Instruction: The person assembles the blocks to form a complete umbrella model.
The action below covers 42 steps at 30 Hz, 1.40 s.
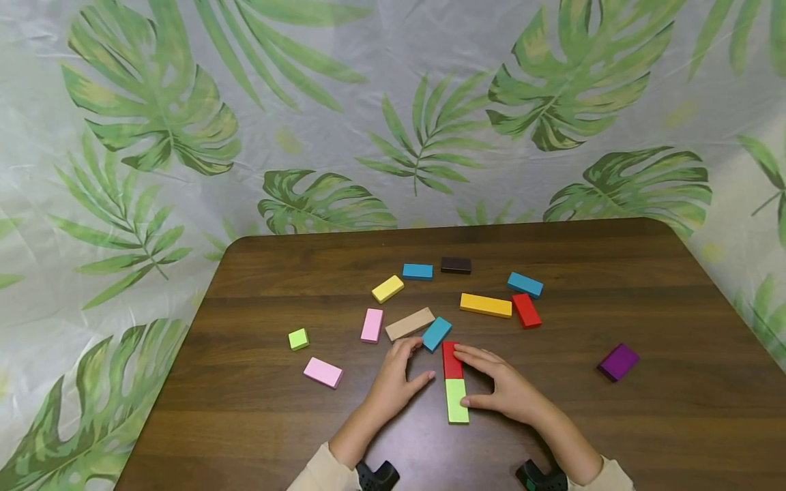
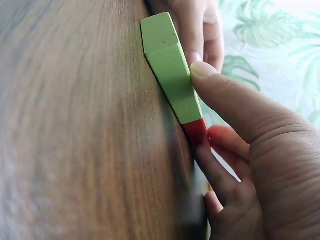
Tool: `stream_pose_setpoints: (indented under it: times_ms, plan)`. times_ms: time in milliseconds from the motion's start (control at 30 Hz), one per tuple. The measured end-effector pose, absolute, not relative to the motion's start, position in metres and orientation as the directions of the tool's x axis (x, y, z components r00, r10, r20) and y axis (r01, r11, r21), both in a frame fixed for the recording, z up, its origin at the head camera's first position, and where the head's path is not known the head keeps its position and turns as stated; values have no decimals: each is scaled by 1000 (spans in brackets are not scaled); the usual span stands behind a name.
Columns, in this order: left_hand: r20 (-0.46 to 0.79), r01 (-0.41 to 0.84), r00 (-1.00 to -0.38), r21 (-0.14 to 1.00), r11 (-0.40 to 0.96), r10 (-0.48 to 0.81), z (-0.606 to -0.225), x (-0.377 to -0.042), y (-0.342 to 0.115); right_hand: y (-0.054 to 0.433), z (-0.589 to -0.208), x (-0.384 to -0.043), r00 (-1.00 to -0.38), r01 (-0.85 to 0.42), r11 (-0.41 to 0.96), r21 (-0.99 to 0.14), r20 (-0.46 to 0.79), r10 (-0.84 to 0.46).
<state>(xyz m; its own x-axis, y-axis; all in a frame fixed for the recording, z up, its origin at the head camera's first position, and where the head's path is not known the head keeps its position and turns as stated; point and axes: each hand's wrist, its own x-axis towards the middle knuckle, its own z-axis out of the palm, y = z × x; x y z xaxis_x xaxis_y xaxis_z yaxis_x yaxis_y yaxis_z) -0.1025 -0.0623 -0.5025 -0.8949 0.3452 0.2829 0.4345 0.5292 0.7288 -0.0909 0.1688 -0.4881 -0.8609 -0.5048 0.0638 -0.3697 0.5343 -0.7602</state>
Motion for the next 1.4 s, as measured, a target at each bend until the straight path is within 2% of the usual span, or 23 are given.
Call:
stream_pose_setpoints:
  times_ms: [233,800,1067,1233,1400]
  plan:
    - [320,442,-894,746,498,314,-507,-114,-62,169,-488,-91,-864,-366,535,-762,63,-500]
    - [273,406,-908,757,512,316,-505,-133,-60,169,-488,-90,-864,-358,519,-776,65,-499]
    - [194,437,-869,734,521,455,-497,-155,-65,168,-488,-90,-862,-374,524,-765,79,-500]
    - [73,440,-805,738,511,589,-488,-172,-68,169,-487,-90,-863,-366,525,-769,70,-500]
    - [-57,390,-753,763,514,656,-479,-183,-67,169,-487,-90,-863,-356,525,-773,57,-501]
